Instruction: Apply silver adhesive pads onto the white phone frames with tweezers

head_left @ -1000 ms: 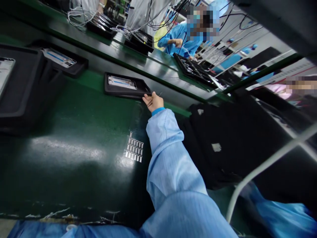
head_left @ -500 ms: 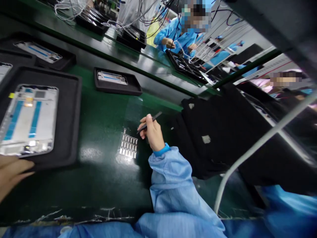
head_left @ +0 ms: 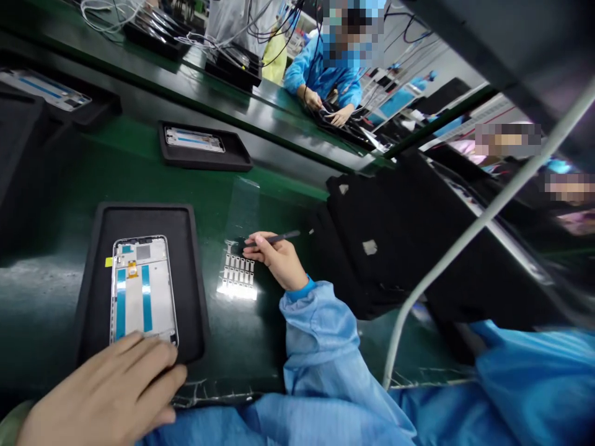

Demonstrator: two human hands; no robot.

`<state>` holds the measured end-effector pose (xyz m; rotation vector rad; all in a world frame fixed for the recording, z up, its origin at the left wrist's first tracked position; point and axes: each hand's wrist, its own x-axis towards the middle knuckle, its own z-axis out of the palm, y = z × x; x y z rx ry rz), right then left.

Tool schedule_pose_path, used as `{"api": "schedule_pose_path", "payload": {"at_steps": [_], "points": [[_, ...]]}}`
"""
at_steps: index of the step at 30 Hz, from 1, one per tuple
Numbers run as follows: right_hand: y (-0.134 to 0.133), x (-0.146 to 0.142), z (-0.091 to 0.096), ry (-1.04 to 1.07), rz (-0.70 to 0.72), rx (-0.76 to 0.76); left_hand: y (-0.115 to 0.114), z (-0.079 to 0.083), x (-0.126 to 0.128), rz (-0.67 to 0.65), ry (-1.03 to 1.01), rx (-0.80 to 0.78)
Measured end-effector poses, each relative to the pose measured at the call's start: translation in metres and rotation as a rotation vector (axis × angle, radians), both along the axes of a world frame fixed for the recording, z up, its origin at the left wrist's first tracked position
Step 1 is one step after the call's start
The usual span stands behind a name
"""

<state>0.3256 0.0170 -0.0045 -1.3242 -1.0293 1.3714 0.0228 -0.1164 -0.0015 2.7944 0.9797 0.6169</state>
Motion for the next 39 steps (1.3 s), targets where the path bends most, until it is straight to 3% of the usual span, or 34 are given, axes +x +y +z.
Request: {"api": "schedule_pose_path", "payload": {"at_steps": [4,7,9,13,21,26,29,31,33,36,39], "points": [[-0.008,-0.016,0.004,0.031,-0.099,-0.001,0.065,0.026,0.028,-0.112,0.082,-0.008],[-0.013,-0.029,0.003,-0.024,-0.176,-0.017,0.103,0.022,0.052,-0.212,0.157,-0.033],[-0.014,-0.033,0.001,-0.051,-0.195,-0.019,0.114,0.013,0.063,-0.252,0.177,-0.093],[-0.012,-0.035,-0.002,-0.027,-0.190,-0.033,0.111,0.002,0.070,-0.239,0.128,-0.141],[-0.008,-0.034,0.001,0.061,-0.219,-0.081,0.108,0.004,0.068,-0.221,0.093,-0.087],[-0.004,-0.033,0.019,0.266,-0.098,-0.098,0.101,0.001,0.069,-0.234,0.093,-0.037],[-0.003,-0.036,0.031,0.348,-0.052,-0.050,0.102,0.011,0.064,-0.257,0.073,-0.026],[-0.001,-0.040,0.036,0.361,-0.050,-0.023,0.115,0.021,0.058,-0.164,0.084,-0.102],[0.001,-0.043,0.037,0.349,-0.053,-0.016,0.143,0.030,0.049,0.067,0.107,-0.248],[0.003,-0.049,0.034,0.342,-0.033,-0.033,0.207,0.032,0.037,0.311,0.113,-0.298],[0.003,-0.051,0.030,0.358,-0.006,-0.049,0.271,0.024,0.028,0.492,0.108,-0.351]]}}
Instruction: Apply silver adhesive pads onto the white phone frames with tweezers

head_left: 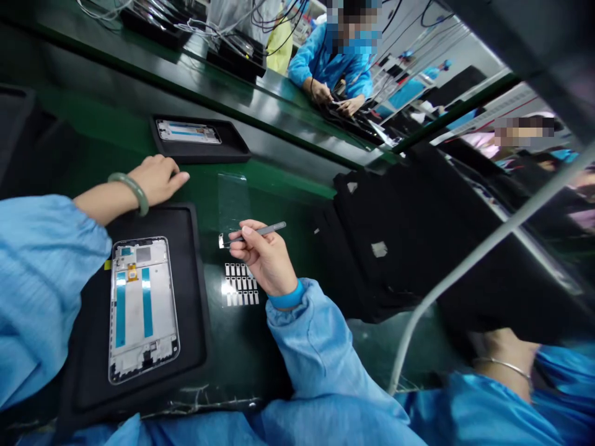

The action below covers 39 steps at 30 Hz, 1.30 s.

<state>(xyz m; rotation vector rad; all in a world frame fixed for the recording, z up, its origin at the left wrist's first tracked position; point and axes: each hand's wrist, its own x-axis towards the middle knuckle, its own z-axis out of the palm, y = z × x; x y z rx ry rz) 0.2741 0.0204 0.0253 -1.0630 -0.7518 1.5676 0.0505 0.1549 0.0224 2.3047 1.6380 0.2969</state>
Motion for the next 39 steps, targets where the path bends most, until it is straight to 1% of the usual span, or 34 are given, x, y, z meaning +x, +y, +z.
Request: {"api": "schedule_pose_path", "payload": {"at_steps": [2,3,4,5,7,9,11,12,14,15,16,18,20,24,26,29,31,34,37,39], "points": [[0.000,0.000,-0.001,0.008,-0.001,-0.002,0.028,-0.004,-0.006,0.080,-0.001,-0.034],[-0.001,0.000,-0.001,0.007,-0.008,-0.003,0.035,-0.005,-0.009,0.110,-0.010,-0.037],[0.000,0.000,-0.001,0.003,-0.016,-0.003,0.036,-0.003,-0.011,0.128,-0.024,-0.035],[0.000,0.000,0.000,-0.003,-0.024,0.000,0.033,-0.001,-0.014,0.137,-0.041,-0.027],[0.001,-0.003,0.002,-0.012,-0.031,0.015,0.013,0.009,-0.020,0.123,-0.081,-0.005],[0.003,-0.009,0.005,-0.007,-0.018,0.038,-0.021,0.022,-0.023,0.090,-0.127,0.026],[0.005,-0.019,0.008,0.008,0.010,0.060,-0.061,0.033,-0.025,0.028,-0.182,0.032],[0.005,-0.025,0.010,0.015,0.027,0.068,-0.080,0.036,-0.026,-0.052,-0.259,-0.002],[0.005,-0.038,0.014,0.027,0.068,0.084,-0.112,0.038,-0.026,-0.130,-0.421,-0.083],[0.005,-0.044,0.016,0.030,0.091,0.091,-0.124,0.036,-0.027,-0.136,-0.481,-0.122],[0.005,-0.050,0.017,0.032,0.116,0.099,-0.132,0.034,-0.028,-0.111,-0.524,-0.154],[0.003,-0.061,0.019,0.031,0.168,0.124,-0.141,0.030,-0.033,-0.053,-0.574,-0.203],[0.002,-0.069,0.020,0.020,0.226,0.159,-0.142,0.027,-0.039,-0.027,-0.585,-0.231],[0.003,-0.079,0.024,-0.023,0.310,0.185,-0.140,0.025,-0.055,-0.085,-0.540,-0.257],[0.006,-0.081,0.026,-0.007,0.308,0.164,-0.141,0.022,-0.066,-0.089,-0.477,-0.233],[0.015,-0.086,0.027,0.034,0.294,0.124,-0.146,0.010,-0.081,-0.101,-0.319,-0.078],[0.022,-0.091,0.021,0.034,0.308,0.112,-0.152,-0.001,-0.088,-0.144,-0.219,0.013],[0.029,-0.100,0.006,-0.004,0.344,0.085,-0.163,-0.015,-0.091,-0.187,-0.156,0.039],[0.030,-0.106,-0.008,-0.058,0.382,0.039,-0.172,-0.020,-0.089,-0.189,-0.164,0.056],[0.029,-0.108,-0.013,-0.083,0.397,0.017,-0.174,-0.021,-0.088,-0.190,-0.165,0.079]]}}
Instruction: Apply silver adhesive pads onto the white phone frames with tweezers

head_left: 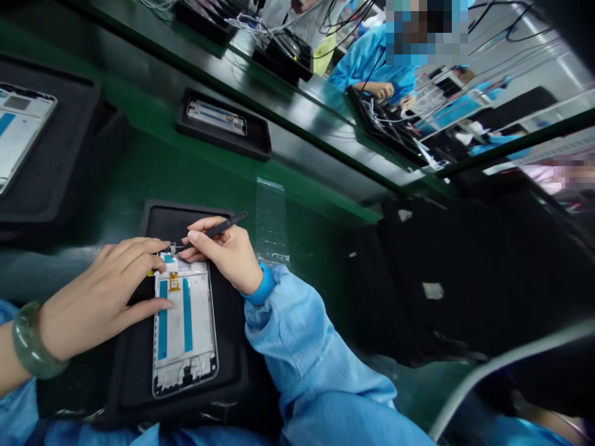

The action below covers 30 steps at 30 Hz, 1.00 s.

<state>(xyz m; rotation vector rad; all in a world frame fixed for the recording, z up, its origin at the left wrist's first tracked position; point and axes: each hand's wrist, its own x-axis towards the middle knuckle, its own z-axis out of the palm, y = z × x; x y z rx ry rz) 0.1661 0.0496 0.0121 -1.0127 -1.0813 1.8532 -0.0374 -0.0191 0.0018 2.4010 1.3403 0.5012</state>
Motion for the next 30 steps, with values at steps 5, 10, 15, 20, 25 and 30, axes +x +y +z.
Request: {"api": "schedule_pose_path", "payload": {"at_steps": [5,10,15,20,25,30], "points": [[-0.0034,0.0006,0.0020,-0.048,-0.007,-0.003,0.0001,0.0003,0.0005,-0.007,0.021,0.049],[-0.0042,-0.0014,0.0037,-0.081,-0.014,0.000,-0.0002,0.0000,0.0004,-0.019,0.027,0.098],[-0.0048,-0.0020,0.0038,-0.092,-0.020,0.009,0.0000,-0.0003,0.0000,-0.029,0.033,0.112],[-0.0063,-0.0023,0.0014,-0.119,-0.022,0.038,-0.0006,0.0003,-0.0009,-0.030,0.024,0.086],[-0.0071,-0.0027,-0.0004,-0.135,-0.021,0.062,-0.0011,0.0014,-0.0014,-0.015,0.023,0.062],[-0.0081,-0.0020,-0.0012,-0.177,-0.019,0.098,0.0000,0.0020,-0.0013,-0.028,0.037,0.080]]}}
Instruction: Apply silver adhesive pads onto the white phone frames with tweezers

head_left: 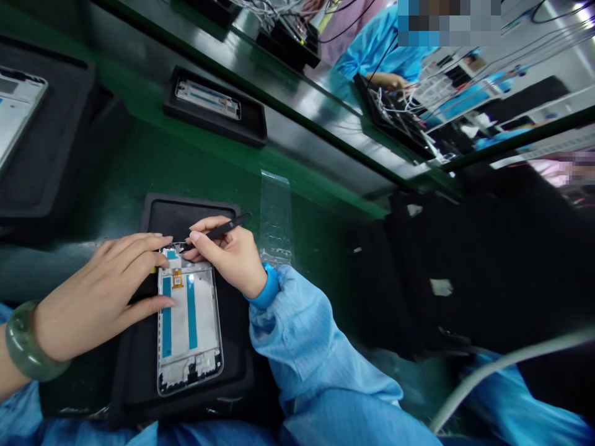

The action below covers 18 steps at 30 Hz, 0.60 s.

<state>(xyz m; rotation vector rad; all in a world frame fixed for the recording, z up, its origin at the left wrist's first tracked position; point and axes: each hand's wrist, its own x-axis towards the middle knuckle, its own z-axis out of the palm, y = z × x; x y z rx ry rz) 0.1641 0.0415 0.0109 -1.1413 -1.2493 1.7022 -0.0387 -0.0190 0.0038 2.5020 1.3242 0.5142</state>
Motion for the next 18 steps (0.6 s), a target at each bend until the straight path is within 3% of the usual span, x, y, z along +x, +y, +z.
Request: {"api": "schedule_pose_path", "payload": {"at_steps": [14,18], "points": [[-0.002,0.004,-0.005,-0.247,0.093,0.277,0.001,0.008,0.009,-0.026,0.156,0.128],[0.003,0.008,0.004,-0.184,-0.024,0.288,-0.001,0.012,0.015,-0.031,0.201,0.146]]}}
